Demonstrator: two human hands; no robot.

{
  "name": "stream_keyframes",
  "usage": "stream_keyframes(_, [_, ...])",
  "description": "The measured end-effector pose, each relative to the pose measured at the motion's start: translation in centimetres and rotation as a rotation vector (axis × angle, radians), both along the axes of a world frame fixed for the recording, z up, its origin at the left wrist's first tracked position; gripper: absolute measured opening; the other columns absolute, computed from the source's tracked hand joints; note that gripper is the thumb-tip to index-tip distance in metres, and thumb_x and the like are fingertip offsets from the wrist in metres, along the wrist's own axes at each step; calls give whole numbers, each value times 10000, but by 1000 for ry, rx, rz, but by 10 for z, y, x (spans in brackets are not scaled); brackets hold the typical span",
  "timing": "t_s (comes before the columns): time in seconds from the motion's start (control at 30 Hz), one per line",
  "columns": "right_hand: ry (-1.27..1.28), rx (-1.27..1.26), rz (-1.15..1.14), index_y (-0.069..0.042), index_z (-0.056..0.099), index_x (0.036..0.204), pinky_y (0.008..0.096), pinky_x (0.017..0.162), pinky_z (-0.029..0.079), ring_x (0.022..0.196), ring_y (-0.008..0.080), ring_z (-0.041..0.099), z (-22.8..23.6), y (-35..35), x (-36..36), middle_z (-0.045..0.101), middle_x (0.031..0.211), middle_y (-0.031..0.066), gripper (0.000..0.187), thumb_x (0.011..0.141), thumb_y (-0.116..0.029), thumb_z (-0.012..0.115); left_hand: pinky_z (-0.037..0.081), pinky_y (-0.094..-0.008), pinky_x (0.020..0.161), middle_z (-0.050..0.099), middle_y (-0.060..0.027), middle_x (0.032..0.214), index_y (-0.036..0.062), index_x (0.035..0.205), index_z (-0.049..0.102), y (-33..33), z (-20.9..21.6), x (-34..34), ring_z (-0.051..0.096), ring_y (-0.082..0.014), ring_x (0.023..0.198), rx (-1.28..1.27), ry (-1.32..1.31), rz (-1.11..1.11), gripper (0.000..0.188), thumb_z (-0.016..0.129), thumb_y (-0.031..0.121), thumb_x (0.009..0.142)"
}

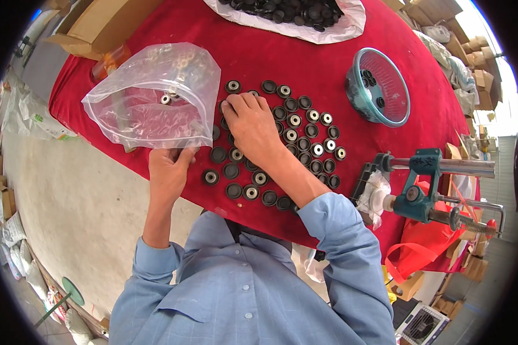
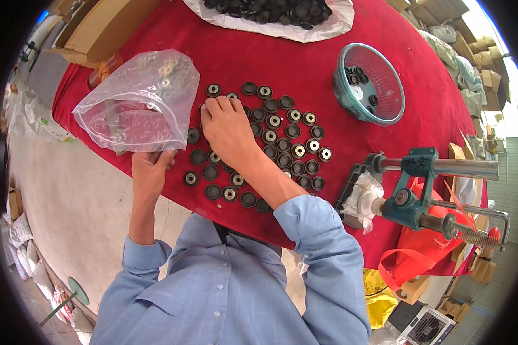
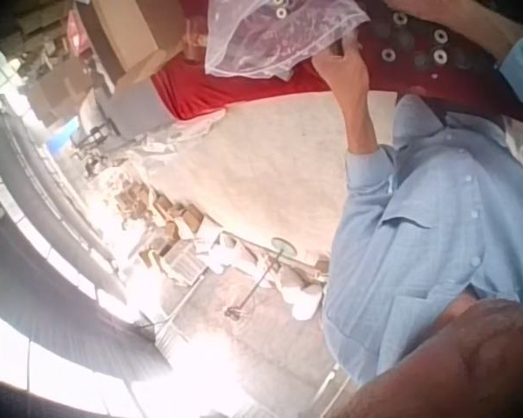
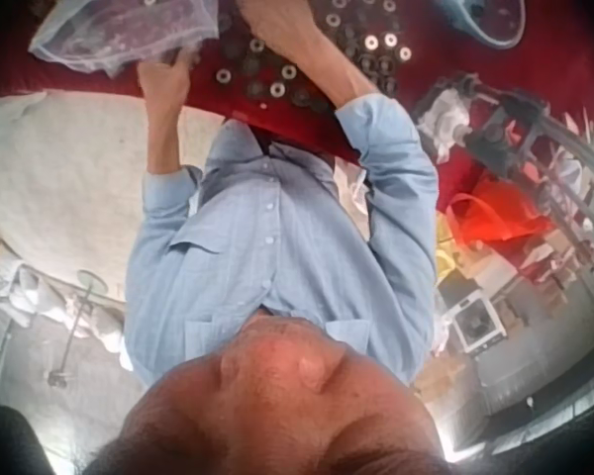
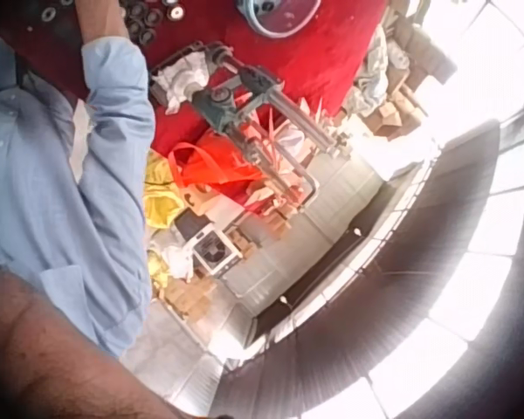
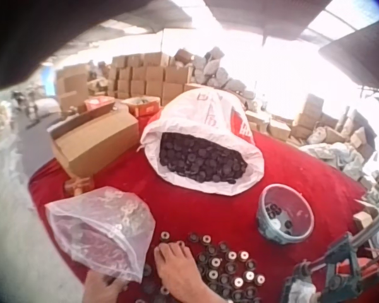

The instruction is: The person pours dark circular metal discs onto a red table and arranges them in rows. They then pick up small metallic rings from a plastic bag and place one ring into the center of each disc. The person continues this repetitive assembly process, creating a grid of prepared metal parts.

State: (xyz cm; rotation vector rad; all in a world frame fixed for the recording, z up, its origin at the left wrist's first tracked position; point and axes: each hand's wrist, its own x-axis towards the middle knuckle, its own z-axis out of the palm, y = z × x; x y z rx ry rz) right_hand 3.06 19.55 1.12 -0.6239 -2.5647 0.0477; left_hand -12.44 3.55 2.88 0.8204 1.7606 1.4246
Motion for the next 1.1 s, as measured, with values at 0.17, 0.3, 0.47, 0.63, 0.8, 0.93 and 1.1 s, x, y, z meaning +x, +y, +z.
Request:
stream_keyframes(0.17, [22,-60,-12,-39,772,1167,437,971,467,1163,269,620,0,1,2,677,1211,61,400,775,5,706,533,-331,717,753,-70,950,-42,1063,730,18,-3,3,673,-149,778,-3,17,37,113,716,1,960])
stream_keyframes(0.3, [55,-60,-9,-52,780,1131,440,967,461,1150,272,621,-2,8,2,681,1161,66,371,763,-22,743,546,-389,741,742,-122,920,-27,1026,737,32,-8,-9,706,-218,803,1,339,-112,130,751,21,906])
stream_keyframes(0.47, [147,-198,-82,-59,786,1192,456,1007,488,1169,292,654,11,6,18,712,1217,81,403,829,57,657,542,-414,741,733,-155,889,-21,972,745,42,-31,-13,701,-286,793,121,594,-136,147,806,72,875])
stream_keyframes(0.63, [427,-347,-157,-45,763,1168,471,915,564,1017,352,725,70,-3,70,732,1142,146,262,922,-10,678,553,-409,764,756,-144,906,-7,981,780,47,-34,-12,719,-277,821,113,639,-116,159,838,91,871])
stream_keyframes(0.8, [464,-429,-276,-19,771,1159,391,797,592,890,306,751,102,-33,126,747,1093,159,250,931,26,679,565,-378,827,787,-114,946,0,998,802,51,-24,-7,737,-221,887,35,600,-124,148,828,88,881])
stream_keyframes(0.93, [447,-518,-344,-18,771,1158,378,799,590,891,298,751,89,-62,155,749,1081,161,251,928,29,682,565,-366,808,784,-106,914,5,1016,814,55,-22,-12,729,-204,856,108,503,-156,166,831,101,880])
stream_keyframes(1.1, [401,-558,-377,-16,762,1168,363,737,585,860,287,746,68,-100,173,736,1091,153,261,928,55,689,560,-403,770,777,-145,878,-24,1002,799,61,-14,-18,726,-232,811,-47,558,-171,236,846,147,847])
